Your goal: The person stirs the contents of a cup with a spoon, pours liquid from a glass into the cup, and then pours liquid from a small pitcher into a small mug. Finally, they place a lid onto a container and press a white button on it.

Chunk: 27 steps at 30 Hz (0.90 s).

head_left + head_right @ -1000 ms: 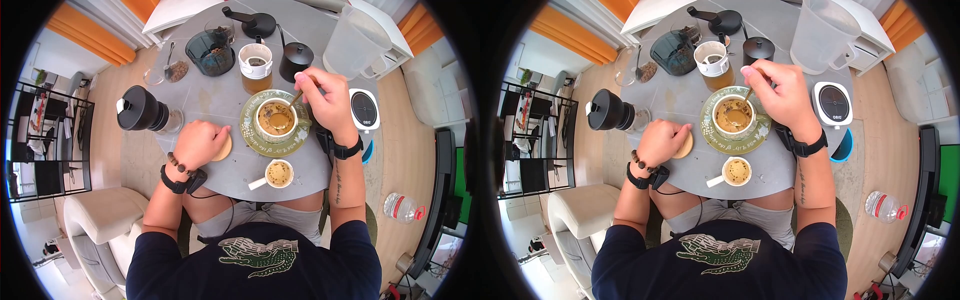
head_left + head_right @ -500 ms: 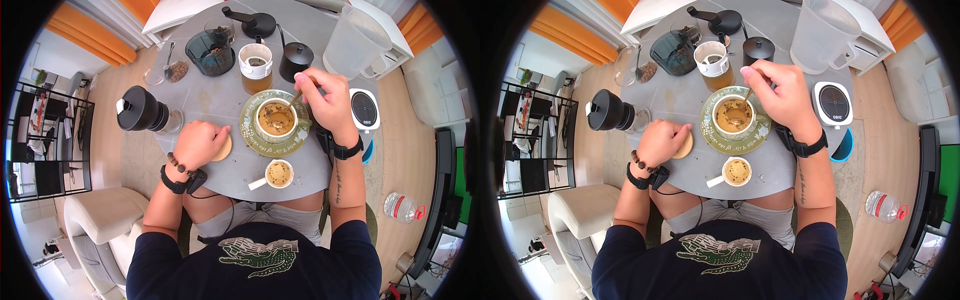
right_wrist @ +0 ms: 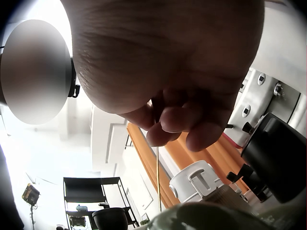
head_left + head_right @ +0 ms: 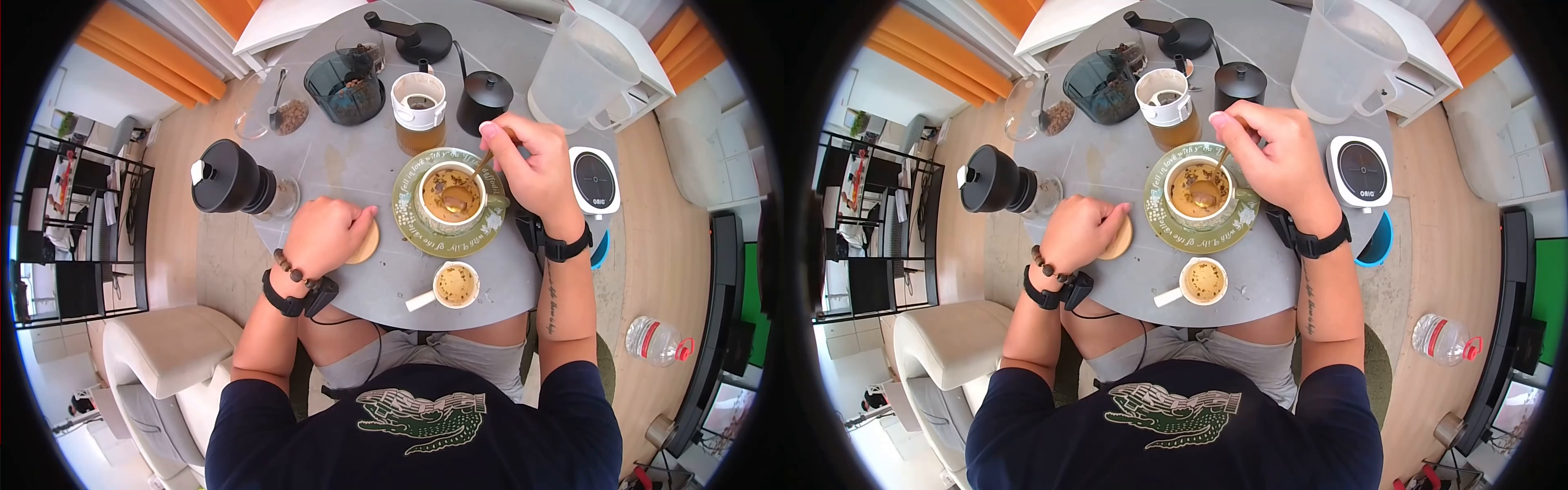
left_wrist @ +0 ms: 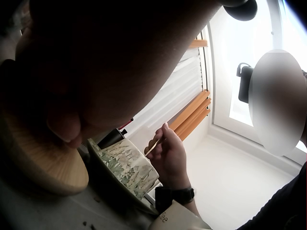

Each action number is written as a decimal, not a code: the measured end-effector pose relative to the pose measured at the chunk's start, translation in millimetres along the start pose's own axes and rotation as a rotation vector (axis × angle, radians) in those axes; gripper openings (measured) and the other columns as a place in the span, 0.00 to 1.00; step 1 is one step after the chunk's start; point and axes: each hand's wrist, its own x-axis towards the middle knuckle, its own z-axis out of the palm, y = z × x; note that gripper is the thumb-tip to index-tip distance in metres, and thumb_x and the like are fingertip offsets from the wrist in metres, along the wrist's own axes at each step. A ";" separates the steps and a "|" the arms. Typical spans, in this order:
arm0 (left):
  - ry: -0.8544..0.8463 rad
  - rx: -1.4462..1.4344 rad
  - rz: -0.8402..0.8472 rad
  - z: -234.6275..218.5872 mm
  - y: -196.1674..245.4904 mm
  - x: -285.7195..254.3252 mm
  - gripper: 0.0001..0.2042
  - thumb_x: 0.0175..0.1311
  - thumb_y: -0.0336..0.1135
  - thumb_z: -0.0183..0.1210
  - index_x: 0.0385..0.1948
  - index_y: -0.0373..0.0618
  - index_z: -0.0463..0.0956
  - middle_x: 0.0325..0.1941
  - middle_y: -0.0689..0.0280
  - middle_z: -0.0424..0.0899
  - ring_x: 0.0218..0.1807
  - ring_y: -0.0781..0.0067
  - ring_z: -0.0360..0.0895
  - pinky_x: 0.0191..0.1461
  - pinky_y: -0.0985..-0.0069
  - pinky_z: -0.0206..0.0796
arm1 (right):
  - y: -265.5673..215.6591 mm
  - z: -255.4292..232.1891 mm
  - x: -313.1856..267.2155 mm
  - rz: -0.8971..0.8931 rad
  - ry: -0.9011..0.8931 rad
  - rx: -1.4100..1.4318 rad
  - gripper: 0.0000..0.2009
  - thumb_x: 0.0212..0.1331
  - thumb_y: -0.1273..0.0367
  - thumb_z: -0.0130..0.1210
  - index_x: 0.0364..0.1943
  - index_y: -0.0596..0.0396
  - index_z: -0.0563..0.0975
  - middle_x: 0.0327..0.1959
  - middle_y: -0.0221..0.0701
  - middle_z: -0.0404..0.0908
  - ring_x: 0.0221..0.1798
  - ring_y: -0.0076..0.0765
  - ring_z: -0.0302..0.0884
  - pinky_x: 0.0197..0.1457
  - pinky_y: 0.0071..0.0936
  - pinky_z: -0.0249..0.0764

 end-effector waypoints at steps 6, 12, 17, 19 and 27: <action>-0.002 0.001 -0.006 1.0 -0.7 -0.4 0.25 0.80 0.46 0.64 0.20 0.39 0.84 0.20 0.45 0.77 0.25 0.34 0.77 0.30 0.52 0.69 | -5.0 4.3 -0.1 -0.017 0.015 0.080 0.13 0.81 0.68 0.63 0.37 0.63 0.87 0.26 0.27 0.87 0.26 0.20 0.81 0.31 0.24 0.72; -0.006 0.001 -0.009 0.1 0.6 -0.1 0.25 0.80 0.46 0.64 0.21 0.39 0.84 0.20 0.44 0.77 0.26 0.34 0.77 0.30 0.51 0.69 | 0.0 3.1 1.0 -0.049 0.132 0.029 0.11 0.79 0.68 0.67 0.37 0.61 0.88 0.23 0.29 0.86 0.24 0.22 0.82 0.29 0.24 0.73; -0.029 0.034 -0.018 -0.6 1.1 0.4 0.25 0.80 0.47 0.63 0.20 0.40 0.86 0.22 0.45 0.81 0.28 0.34 0.82 0.35 0.46 0.75 | 2.3 2.7 1.2 -0.037 0.102 -0.033 0.11 0.78 0.67 0.67 0.38 0.61 0.89 0.23 0.31 0.85 0.23 0.23 0.78 0.28 0.26 0.71; -0.028 0.031 -0.022 -0.7 1.3 0.1 0.25 0.80 0.47 0.63 0.20 0.40 0.86 0.22 0.45 0.81 0.28 0.34 0.82 0.35 0.46 0.75 | 2.5 4.4 1.3 -0.068 0.089 -0.032 0.11 0.78 0.67 0.67 0.38 0.62 0.88 0.23 0.32 0.84 0.23 0.23 0.75 0.28 0.27 0.69; 0.013 0.002 0.000 3.0 -2.4 -0.5 0.24 0.80 0.46 0.65 0.21 0.38 0.85 0.20 0.45 0.77 0.25 0.35 0.77 0.30 0.52 0.69 | -0.9 4.7 1.5 -0.052 0.078 -0.011 0.11 0.79 0.68 0.67 0.38 0.62 0.88 0.22 0.31 0.83 0.23 0.24 0.75 0.29 0.26 0.70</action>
